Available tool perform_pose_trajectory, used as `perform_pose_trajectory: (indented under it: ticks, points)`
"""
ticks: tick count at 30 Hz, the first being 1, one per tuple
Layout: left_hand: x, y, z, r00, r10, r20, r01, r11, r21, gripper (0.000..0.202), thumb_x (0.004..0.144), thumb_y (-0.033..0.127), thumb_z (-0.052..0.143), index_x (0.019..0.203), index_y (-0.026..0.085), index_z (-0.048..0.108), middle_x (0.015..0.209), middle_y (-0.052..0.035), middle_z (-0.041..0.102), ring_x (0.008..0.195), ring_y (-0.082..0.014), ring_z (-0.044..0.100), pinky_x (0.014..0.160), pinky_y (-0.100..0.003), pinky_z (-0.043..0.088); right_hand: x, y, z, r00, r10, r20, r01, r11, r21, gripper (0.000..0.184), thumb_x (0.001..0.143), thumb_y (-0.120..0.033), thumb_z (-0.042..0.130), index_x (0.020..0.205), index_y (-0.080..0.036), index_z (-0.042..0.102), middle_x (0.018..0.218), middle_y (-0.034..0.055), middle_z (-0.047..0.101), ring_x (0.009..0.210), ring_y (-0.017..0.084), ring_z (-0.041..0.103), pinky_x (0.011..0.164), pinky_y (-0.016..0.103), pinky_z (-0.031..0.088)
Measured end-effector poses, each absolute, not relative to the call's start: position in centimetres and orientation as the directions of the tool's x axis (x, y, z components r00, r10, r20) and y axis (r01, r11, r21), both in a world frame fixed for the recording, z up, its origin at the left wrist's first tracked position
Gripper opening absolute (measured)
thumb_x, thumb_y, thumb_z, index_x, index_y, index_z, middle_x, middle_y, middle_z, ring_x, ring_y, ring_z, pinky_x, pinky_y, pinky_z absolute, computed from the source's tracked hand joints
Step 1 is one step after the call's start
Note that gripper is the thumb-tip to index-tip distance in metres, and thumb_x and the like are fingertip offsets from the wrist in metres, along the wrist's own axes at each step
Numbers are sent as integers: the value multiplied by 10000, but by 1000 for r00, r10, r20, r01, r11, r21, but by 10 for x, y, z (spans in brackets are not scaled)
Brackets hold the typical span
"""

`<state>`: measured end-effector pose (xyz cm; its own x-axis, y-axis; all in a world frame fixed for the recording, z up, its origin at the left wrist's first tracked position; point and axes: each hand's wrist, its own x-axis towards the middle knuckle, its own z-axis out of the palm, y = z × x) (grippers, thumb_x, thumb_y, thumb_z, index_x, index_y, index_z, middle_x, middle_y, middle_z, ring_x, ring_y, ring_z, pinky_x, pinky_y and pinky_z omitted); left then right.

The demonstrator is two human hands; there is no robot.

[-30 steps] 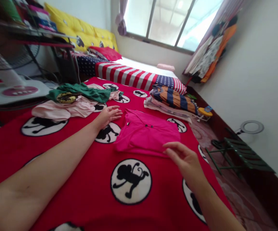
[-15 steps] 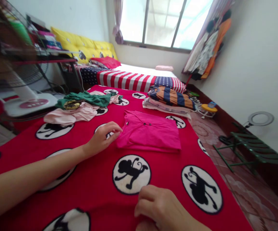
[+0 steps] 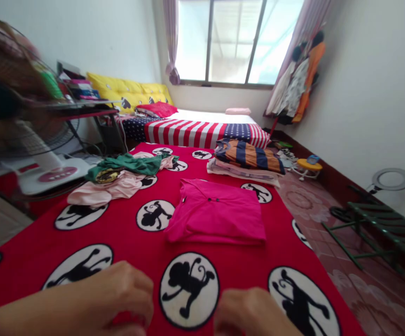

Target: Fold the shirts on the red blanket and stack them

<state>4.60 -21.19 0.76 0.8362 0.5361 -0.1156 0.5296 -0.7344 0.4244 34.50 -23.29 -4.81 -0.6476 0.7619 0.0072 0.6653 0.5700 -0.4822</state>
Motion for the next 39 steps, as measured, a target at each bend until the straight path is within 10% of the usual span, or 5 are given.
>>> perform_pose_trajectory:
  ticks: [6, 17, 25, 35, 39]
  points:
    - [69, -126, -19, 661, 749, 28, 750, -662, 6, 182, 783, 357, 694, 875, 212, 636, 919, -46, 628, 875, -221, 556, 729, -312, 418, 383, -147, -50, -386, 890, 244, 855, 444, -267, 212, 814, -116, 496, 922, -233, 636, 1046, 62, 603, 948, 204, 567, 828, 325, 453]
    - [41, -111, -36, 732, 678, 65, 657, -728, 196, 283, 888, 65, 360, 851, 196, 607, 860, -36, 559, 797, -151, 519, 694, -239, 375, 430, -129, -77, -436, 827, 355, 763, 549, -343, 262, 915, -176, 404, 897, -230, 660, 898, 73, 629, 815, 179, 597, 724, 283, 473]
    - [30, -109, -22, 637, 753, -168, 748, -549, 374, 145, 820, 160, 554, 747, 227, 659, 800, 10, 594, 700, -119, 562, 631, -210, 383, 439, -139, -83, -347, 925, 157, 816, 380, -436, 198, 893, -342, 506, 835, -249, 671, 1002, 68, 633, 914, 191, 630, 796, 276, 505]
    - [103, -19, -26, 478, 816, 326, 763, -569, 306, 250, 859, 176, 518, 1043, 224, 681, 1062, -72, 640, 986, -206, 586, 881, -314, 450, 419, -54, -87, 36, 906, 422, 894, 160, -418, 310, 859, -399, 493, 1069, -197, 599, 1132, 107, 579, 1020, 252, 577, 915, 405, 448]
    - [109, 27, -44, 425, 855, 296, 812, -505, 293, 339, 833, 235, 593, 1169, 222, 636, 1043, -79, 664, 1003, -232, 584, 873, -341, 447, 413, -16, -96, 195, 917, 348, 879, -5, -477, 443, 833, -402, 502, 1197, -153, 548, 1176, 138, 567, 1051, 272, 563, 897, 417, 456]
